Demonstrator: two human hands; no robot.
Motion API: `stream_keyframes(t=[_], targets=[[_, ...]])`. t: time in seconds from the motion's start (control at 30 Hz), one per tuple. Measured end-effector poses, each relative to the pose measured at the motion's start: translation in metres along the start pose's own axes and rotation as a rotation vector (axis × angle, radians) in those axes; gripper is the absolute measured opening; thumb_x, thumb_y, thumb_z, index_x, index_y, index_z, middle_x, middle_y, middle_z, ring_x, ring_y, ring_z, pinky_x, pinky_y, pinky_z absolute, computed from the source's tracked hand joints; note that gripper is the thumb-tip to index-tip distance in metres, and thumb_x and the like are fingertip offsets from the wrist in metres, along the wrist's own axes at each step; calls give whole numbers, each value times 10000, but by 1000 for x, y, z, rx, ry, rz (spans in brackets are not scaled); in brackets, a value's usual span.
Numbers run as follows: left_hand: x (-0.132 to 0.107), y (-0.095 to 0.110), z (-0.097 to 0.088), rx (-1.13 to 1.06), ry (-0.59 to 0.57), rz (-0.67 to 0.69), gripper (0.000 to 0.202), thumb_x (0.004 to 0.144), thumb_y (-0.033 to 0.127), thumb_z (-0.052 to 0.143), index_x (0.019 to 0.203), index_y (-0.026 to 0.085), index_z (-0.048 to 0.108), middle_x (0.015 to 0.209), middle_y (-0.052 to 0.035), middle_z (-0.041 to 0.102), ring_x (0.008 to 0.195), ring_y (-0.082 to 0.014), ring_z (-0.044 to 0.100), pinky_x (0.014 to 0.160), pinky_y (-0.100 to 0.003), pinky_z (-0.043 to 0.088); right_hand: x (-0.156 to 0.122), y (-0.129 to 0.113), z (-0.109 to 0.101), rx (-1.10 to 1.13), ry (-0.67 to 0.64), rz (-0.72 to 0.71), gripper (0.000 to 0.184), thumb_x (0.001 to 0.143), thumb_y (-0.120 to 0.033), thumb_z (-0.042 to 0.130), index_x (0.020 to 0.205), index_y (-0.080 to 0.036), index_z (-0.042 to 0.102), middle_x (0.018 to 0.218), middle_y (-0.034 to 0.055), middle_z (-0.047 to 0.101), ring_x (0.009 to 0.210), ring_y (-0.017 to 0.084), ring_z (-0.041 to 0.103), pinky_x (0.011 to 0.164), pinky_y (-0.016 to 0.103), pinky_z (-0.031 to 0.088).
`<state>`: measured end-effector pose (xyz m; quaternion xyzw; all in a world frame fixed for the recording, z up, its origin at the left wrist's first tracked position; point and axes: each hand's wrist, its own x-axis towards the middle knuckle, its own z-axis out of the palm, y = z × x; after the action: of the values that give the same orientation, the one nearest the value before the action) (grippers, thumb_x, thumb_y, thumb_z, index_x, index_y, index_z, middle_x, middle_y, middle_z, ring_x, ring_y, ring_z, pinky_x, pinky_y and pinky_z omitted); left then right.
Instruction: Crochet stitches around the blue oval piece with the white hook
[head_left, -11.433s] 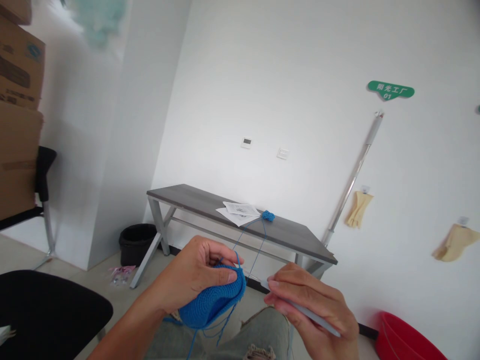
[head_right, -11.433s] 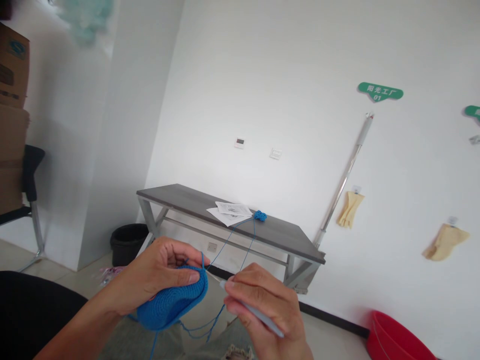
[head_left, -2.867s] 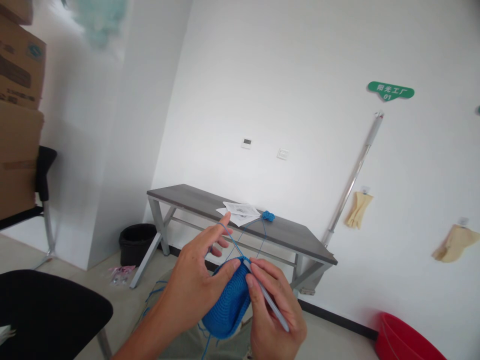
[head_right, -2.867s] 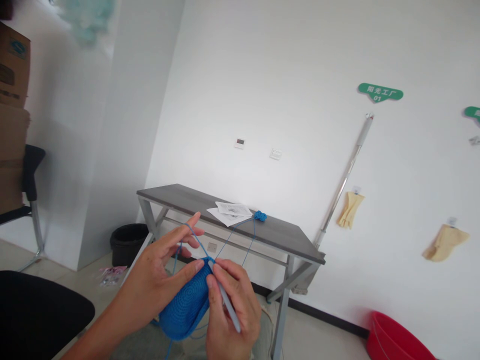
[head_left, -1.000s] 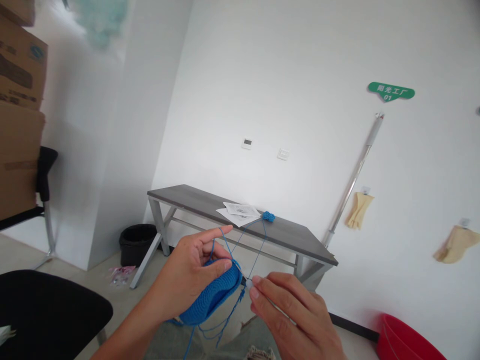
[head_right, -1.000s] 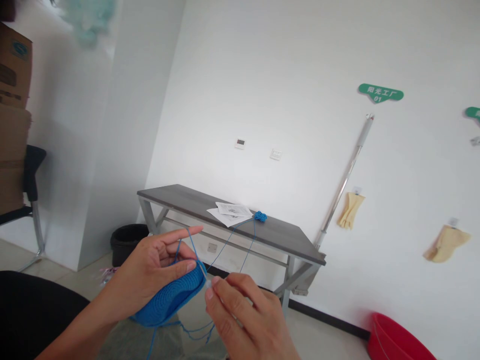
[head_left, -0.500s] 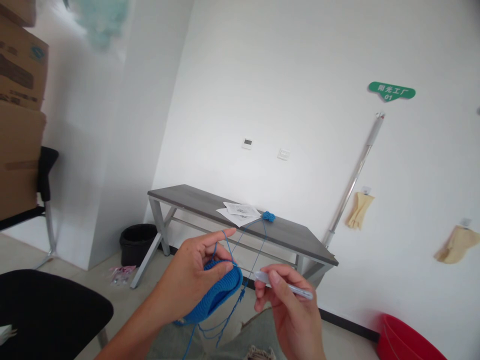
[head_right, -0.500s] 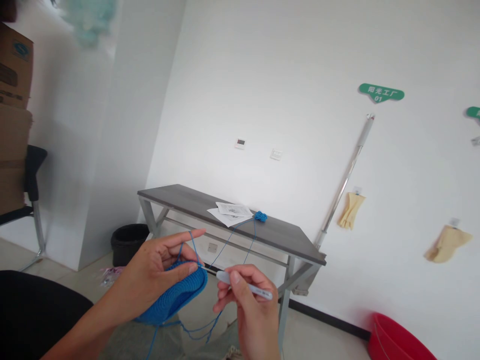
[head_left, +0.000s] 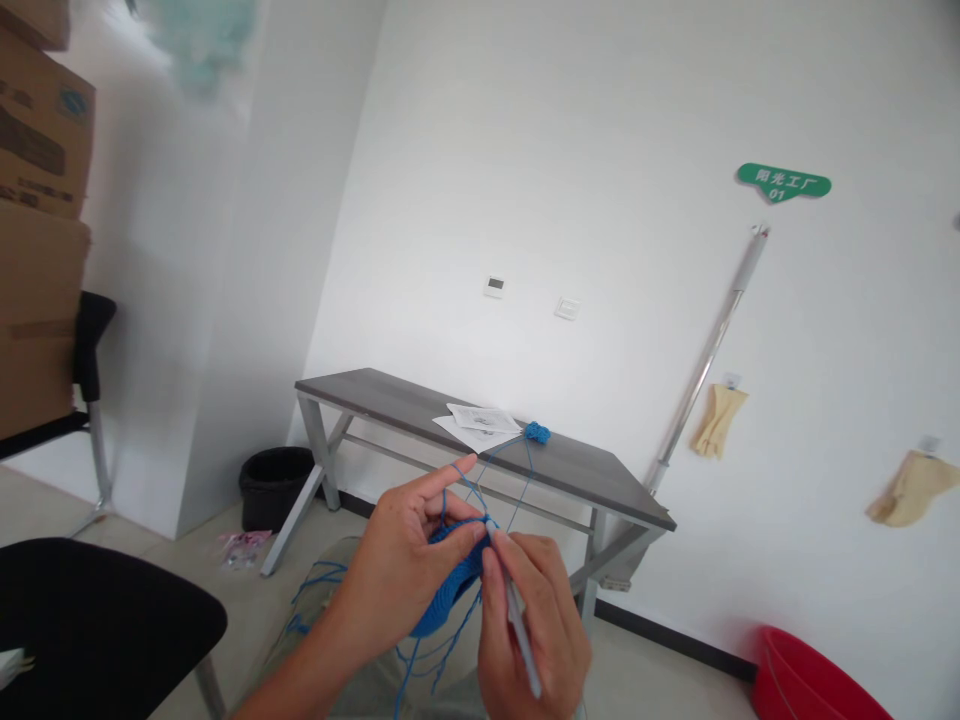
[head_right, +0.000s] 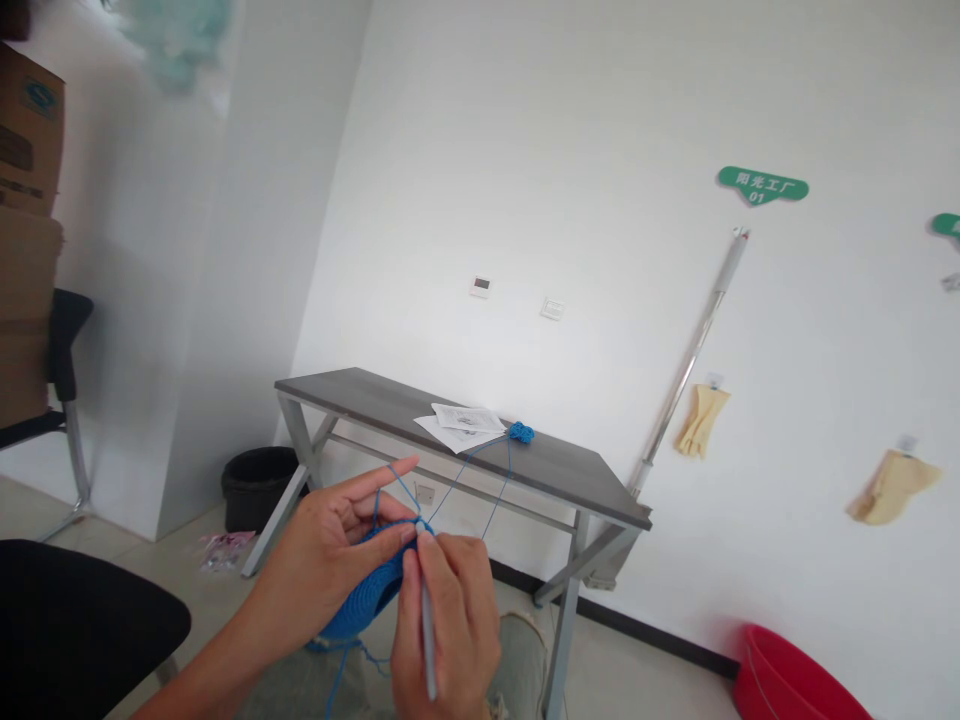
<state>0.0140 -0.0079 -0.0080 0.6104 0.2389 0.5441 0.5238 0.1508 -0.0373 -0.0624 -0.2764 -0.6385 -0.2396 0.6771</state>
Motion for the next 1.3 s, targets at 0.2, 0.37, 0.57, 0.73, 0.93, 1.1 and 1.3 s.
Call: stream_keyframes(t=[0.2,0.37,0.57,0.73,0.93,1.1,1.3], targets=[[2,0,-9,-301,-110,-167,896,638,349,968,1412,83,604,793,-8,721,607,-84,579,563,-195,427,-7,8,-1,-39,2,-143,584,852,67,691,1362,-217,689,1069,107,716,931,216,688,764,362,611],[2,4,-14,-370,-177,-213,756,631,315,982,1302,105,702,742,1,704,564,-71,573,542,-185,442,7,6,-21,202,-91,18,444,899,0,674,1258,-253,743,1015,75,729,802,192,697,646,341,608],[2,4,-19,-341,-227,-227,688,649,303,976,1271,132,736,759,-8,706,561,-55,561,518,-162,381,31,4,-41,358,-211,88,342,939,-80,683,1213,-264,773,1035,76,751,811,187,733,621,308,629],[2,4,-22,-325,-237,-237,702,646,299,980,1283,133,734,751,-5,703,545,-48,549,496,-153,356,46,9,-51,393,-258,90,233,959,-174,704,1151,-263,802,927,66,783,774,185,741,693,332,643],[4,8,-20,-345,-259,-244,656,645,286,980,1242,129,756,729,-6,708,561,-56,580,525,-149,406,51,17,-59,467,-319,111,257,946,-149,712,1164,-255,798,976,80,773,745,181,739,632,327,637],[4,7,-22,-336,-272,-251,644,636,287,983,1224,138,766,747,-11,721,571,-61,592,533,-152,417,57,18,-65,446,-356,89,262,929,-128,725,1150,-242,804,942,93,782,783,207,739,608,336,636],[3,9,-25,-290,-281,-261,618,634,284,982,1201,143,780,784,-23,734,608,-71,611,578,-164,436,70,13,-70,391,-399,47,229,935,-157,726,1125,-250,815,896,91,802,755,215,739,636,369,634]])
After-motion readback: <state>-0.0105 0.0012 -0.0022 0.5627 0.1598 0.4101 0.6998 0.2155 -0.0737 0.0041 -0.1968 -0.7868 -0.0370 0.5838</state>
